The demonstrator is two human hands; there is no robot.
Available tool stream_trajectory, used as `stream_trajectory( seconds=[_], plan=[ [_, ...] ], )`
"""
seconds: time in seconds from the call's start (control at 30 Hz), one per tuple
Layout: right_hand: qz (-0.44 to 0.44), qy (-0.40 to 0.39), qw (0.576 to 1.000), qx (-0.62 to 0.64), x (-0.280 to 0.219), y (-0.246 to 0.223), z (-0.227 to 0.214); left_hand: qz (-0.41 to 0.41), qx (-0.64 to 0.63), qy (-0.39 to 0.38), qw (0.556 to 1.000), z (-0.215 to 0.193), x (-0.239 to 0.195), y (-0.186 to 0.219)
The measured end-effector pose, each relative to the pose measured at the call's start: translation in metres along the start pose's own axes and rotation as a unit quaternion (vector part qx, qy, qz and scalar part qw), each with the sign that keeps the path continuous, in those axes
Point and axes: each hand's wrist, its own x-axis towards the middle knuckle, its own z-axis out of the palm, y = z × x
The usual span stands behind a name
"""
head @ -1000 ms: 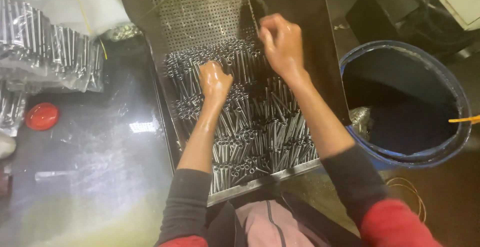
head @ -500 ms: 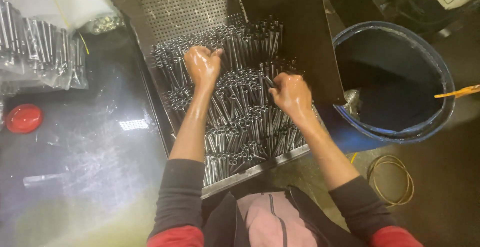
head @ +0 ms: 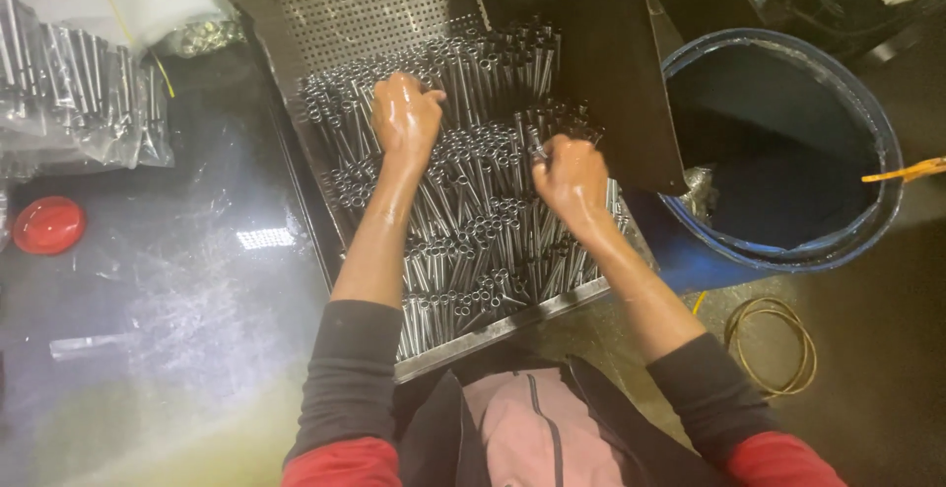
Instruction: Dipping bundles of metal rods into a liquid coating and placing them in a tray.
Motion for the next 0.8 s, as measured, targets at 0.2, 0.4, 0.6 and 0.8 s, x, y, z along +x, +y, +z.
stream_trajectory(
  seconds=[0.2,0.4,0.6,0.8],
  plan=[
    [-0.036,0.098,0.992,0.069,0.007,-0.015,-0.064,0.007,0.081,-0.008,0.997,-0.020,-0.010,0.006],
    [-0.182,0.240,0.945,0.129,0.058,-0.043,-0.105,0.014,0.093,-0.017,0.995,-0.013,-0.018,0.018],
    [-0.035,-0.007,0.975,0.220,0.101,-0.045,-0.071,0.011,0.037,-0.018,0.999,-0.013,-0.020,0.016],
    [0.037,-0.017,0.985,0.168,0.081,-0.075,-0.086,-0.071,0.115,0.007,0.991,-0.023,-0.015,-0.009]
  ],
)
